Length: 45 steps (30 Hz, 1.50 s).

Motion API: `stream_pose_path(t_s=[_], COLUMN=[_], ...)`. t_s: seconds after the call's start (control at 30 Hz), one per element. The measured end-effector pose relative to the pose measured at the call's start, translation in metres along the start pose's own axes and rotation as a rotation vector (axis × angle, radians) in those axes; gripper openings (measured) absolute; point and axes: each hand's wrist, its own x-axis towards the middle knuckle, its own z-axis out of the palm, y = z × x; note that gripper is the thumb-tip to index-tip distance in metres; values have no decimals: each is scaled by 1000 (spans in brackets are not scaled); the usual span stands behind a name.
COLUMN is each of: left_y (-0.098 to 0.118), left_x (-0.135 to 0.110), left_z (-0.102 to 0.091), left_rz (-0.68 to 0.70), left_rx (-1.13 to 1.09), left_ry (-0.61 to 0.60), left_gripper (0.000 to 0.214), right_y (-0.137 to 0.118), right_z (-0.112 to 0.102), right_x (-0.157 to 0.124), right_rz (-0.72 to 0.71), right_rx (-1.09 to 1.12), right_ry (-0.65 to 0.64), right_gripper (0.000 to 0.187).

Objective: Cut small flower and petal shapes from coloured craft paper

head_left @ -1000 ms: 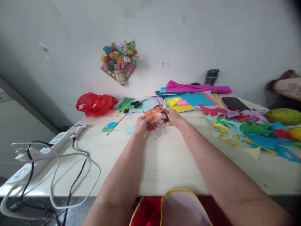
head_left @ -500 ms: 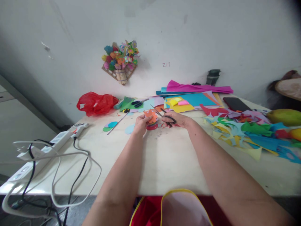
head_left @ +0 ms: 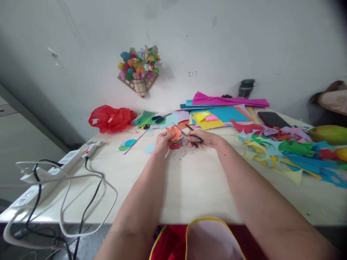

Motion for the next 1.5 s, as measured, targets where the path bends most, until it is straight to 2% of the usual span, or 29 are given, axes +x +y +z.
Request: stream_pose_path(t_s=[0.57,0.93,1.5], left_y=[-1,-3,-3], left_x=[1,3,3], left_z=[-1,-3,-4], left_rz=[-9,-2,0], left_rx=[-8,-30,-39], left_ry=[-12,-32,-40], left_gripper=[29,26,27], right_y=[-5,-7,-5], right_z=[3,4,3], right_x=[-2,-1,0], right_rz=[19,71,58], right_rx=[-64,-94,-78], right_ry=[13,12,-9], right_gripper=[26,26,21])
